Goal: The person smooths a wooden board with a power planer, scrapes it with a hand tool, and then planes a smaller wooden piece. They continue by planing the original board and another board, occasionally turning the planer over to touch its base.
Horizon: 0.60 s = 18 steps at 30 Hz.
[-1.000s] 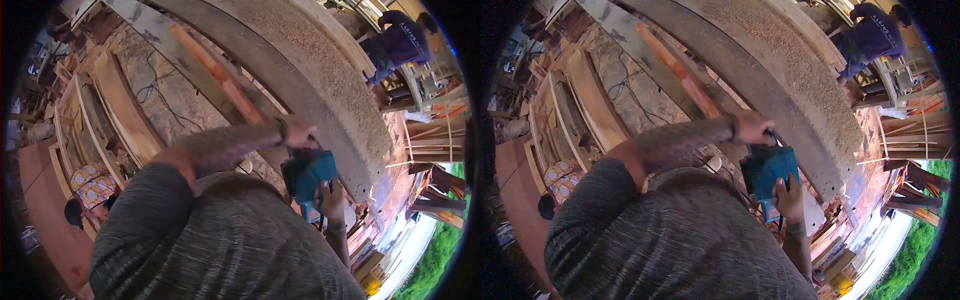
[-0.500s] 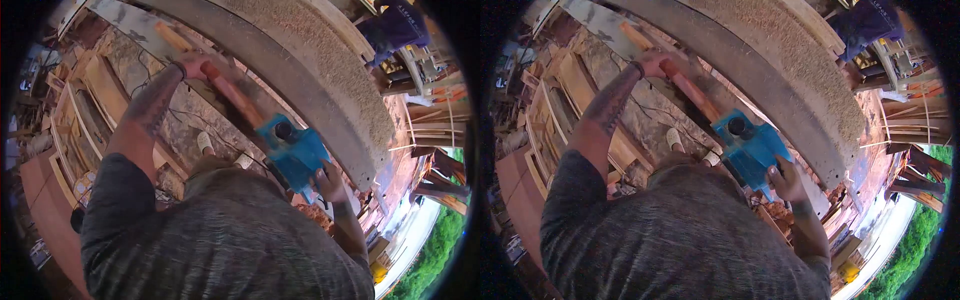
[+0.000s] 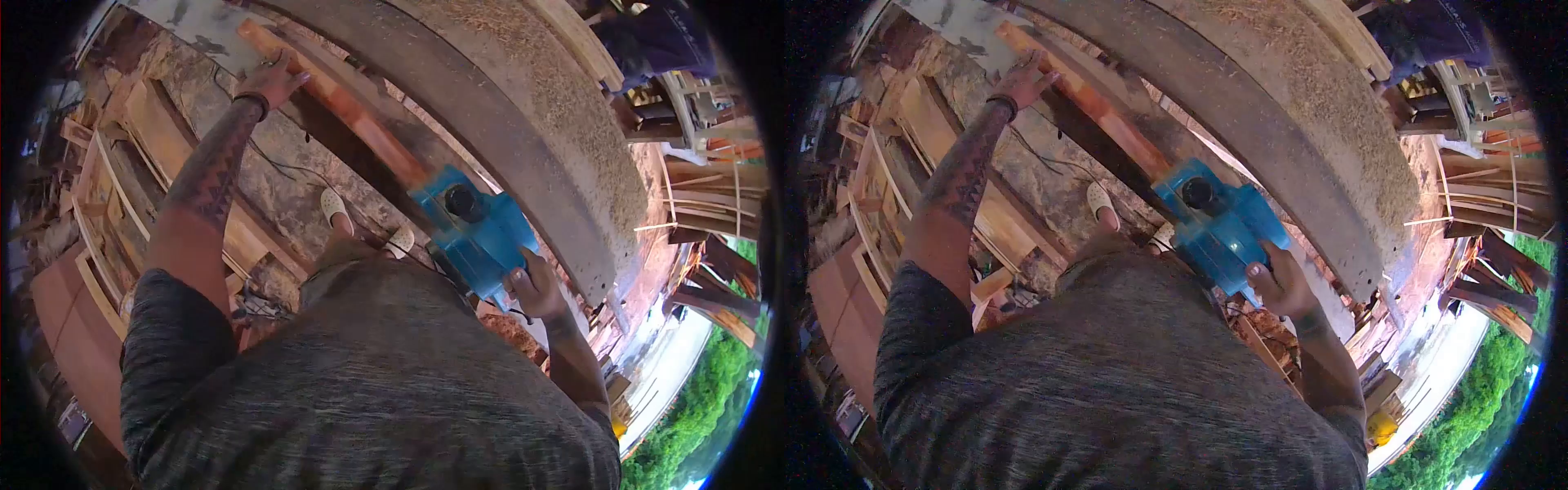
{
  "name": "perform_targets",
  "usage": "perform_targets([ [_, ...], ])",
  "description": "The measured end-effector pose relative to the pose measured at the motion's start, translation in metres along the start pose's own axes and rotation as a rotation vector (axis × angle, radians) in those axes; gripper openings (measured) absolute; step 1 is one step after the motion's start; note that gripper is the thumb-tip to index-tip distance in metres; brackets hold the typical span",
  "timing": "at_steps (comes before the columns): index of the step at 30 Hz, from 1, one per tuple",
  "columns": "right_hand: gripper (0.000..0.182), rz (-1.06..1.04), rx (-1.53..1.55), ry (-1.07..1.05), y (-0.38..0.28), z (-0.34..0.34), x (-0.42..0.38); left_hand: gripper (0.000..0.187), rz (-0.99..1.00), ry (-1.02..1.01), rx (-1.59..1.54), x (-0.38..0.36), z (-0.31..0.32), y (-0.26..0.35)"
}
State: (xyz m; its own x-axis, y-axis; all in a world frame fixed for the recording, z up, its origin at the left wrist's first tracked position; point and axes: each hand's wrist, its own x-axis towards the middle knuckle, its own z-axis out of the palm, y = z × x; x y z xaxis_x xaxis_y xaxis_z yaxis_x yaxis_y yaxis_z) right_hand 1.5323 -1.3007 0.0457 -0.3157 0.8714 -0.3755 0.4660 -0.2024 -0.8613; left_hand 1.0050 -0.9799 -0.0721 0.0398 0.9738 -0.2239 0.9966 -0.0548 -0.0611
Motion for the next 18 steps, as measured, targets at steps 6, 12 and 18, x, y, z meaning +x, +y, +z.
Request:
perform_targets([
  [6, 0.044, 0.014, -0.042, 0.013, -0.017, 0.012, 0.032, 0.092, 0.016, 0.026, 0.035, 0.003, 0.003, -0.004],
  [12, 0.038, 0.055, 0.025, -0.046, -0.028, 0.017, 0.062, 0.092, 0.109, 0.14, -0.065, 0.02, 0.031, -0.023],
  [18, 0.036, 0.022, -0.043, -0.043, -0.048, 0.029, 0.097, 0.094, 0.058, 0.155, -0.112, 0.02, 0.033, -0.022],
])
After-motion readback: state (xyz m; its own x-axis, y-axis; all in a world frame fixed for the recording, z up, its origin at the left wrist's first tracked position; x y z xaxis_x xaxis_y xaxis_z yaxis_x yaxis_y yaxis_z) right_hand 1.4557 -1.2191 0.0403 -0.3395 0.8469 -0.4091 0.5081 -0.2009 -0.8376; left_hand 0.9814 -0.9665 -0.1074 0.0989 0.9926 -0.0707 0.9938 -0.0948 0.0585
